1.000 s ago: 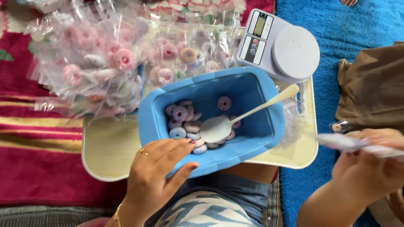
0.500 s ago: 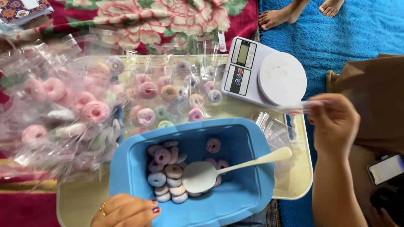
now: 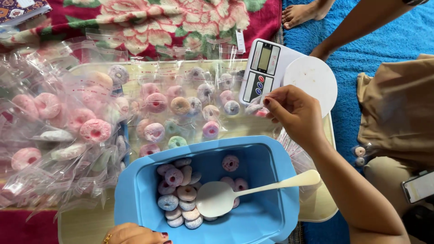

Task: Packaging small donut-shaped items into plastic bags using a spoon

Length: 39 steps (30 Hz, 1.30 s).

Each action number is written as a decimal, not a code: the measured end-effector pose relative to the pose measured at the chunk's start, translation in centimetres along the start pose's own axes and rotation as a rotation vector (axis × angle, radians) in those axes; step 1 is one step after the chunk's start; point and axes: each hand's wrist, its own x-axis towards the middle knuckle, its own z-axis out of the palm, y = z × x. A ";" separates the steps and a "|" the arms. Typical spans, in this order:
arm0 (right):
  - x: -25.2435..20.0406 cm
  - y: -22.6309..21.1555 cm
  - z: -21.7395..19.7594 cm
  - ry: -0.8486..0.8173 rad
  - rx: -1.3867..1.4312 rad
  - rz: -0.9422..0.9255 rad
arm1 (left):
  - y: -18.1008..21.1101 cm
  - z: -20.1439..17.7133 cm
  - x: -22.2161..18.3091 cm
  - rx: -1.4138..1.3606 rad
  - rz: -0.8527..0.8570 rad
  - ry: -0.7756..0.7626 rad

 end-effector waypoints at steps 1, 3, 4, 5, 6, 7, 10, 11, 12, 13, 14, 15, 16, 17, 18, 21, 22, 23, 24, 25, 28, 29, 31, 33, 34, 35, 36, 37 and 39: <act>0.1 0.1 0.2 -0.008 0.032 0.030 | 0.5 -0.3 0.6 -0.016 0.040 0.024; 0.2 0.4 0.5 -0.032 0.017 0.058 | -0.1 -0.1 0.1 -0.026 0.048 0.009; 0.3 0.5 0.6 -0.055 0.002 0.084 | -0.4 0.1 -0.1 -0.036 0.058 -0.005; 0.3 0.5 0.7 -0.055 0.002 0.084 | -0.2 0.0 0.5 -0.036 0.057 -0.005; 0.3 0.4 0.8 -0.055 -0.017 0.070 | 0.1 -0.1 1.1 -0.008 0.134 0.039; 0.2 0.3 0.9 -0.055 -0.036 0.055 | 0.4 -0.2 1.7 0.019 0.212 0.082; 0.1 0.3 0.6 -0.047 -0.053 0.018 | 0.5 -0.1 2.2 0.033 0.255 0.110; 0.1 0.4 0.3 -0.046 -0.054 0.019 | 0.8 -0.2 2.5 0.032 0.256 0.110; 0.1 0.4 0.0 -0.035 -0.026 0.020 | 1.1 -0.4 2.8 0.049 0.260 0.119; 0.0 0.5 -0.3 -0.023 0.003 0.022 | 1.3 -0.5 3.0 0.066 0.265 0.127; -0.3 0.7 -0.9 -0.022 0.002 0.023 | 1.8 -0.9 3.6 0.066 0.266 0.127; -0.5 1.0 -1.5 0.026 0.036 -0.007 | 2.2 -1.3 4.1 0.052 0.280 0.105; -0.8 1.2 -2.0 0.075 0.070 -0.036 | 2.7 -1.7 4.7 0.039 0.294 0.082; -1.6 1.7 -2.9 0.075 0.070 -0.038 | 2.6 -1.9 4.9 0.040 0.294 0.083; -2.5 2.2 -3.8 0.127 0.078 -0.092 | 2.6 -2.1 5.1 0.023 0.331 0.056; -5.7 3.2 -6.2 0.253 0.052 -0.147 | 3.8 -2.3 5.8 -0.008 0.311 0.076; -7.0 3.5 -7.0 0.326 0.020 -0.150 | 4.4 -2.4 6.1 -0.023 0.256 0.124; -8.3 4.3 -7.5 0.325 0.019 -0.147 | 4.6 -2.4 6.4 -0.024 0.253 0.122; -9.6 5.1 -8.0 0.396 0.041 -0.108 | 4.8 -2.4 6.7 0.002 0.276 0.154; -10.9 5.8 -8.4 0.465 0.063 -0.069 | 4.9 -2.4 6.9 0.029 0.297 0.188; -14.4 7.0 -8.3 0.583 -0.004 -0.016 | 5.1 -1.9 7.5 -0.031 0.331 0.268; -15.2 7.7 -8.5 0.580 -0.009 -0.011 | 4.8 -2.2 7.1 -0.035 0.325 0.267; -17.0 9.2 -8.9 0.741 0.061 0.016 | 4.3 -2.7 6.2 -0.204 0.282 0.227; -17.7 9.6 -9.1 0.777 0.094 0.036 | 4.8 -3.4 5.3 -0.207 0.228 0.216; -18.2 9.9 -9.1 0.814 0.133 0.048 | 5.0 -3.8 4.8 -0.202 0.181 0.209; -18.5 10.0 -9.0 0.814 0.123 0.066 | 5.6 -4.0 4.7 -0.213 0.170 0.196; -18.8 10.1 -8.8 0.820 0.126 0.056 | 6.2 -4.2 4.7 -0.197 0.155 0.203; -18.6 10.3 -8.7 0.827 0.134 0.034 | 6.6 -4.4 4.8 -0.176 0.148 0.219; -18.6 10.3 -8.2 0.771 0.072 -0.036 | 7.1 -4.4 4.9 -0.177 0.167 0.205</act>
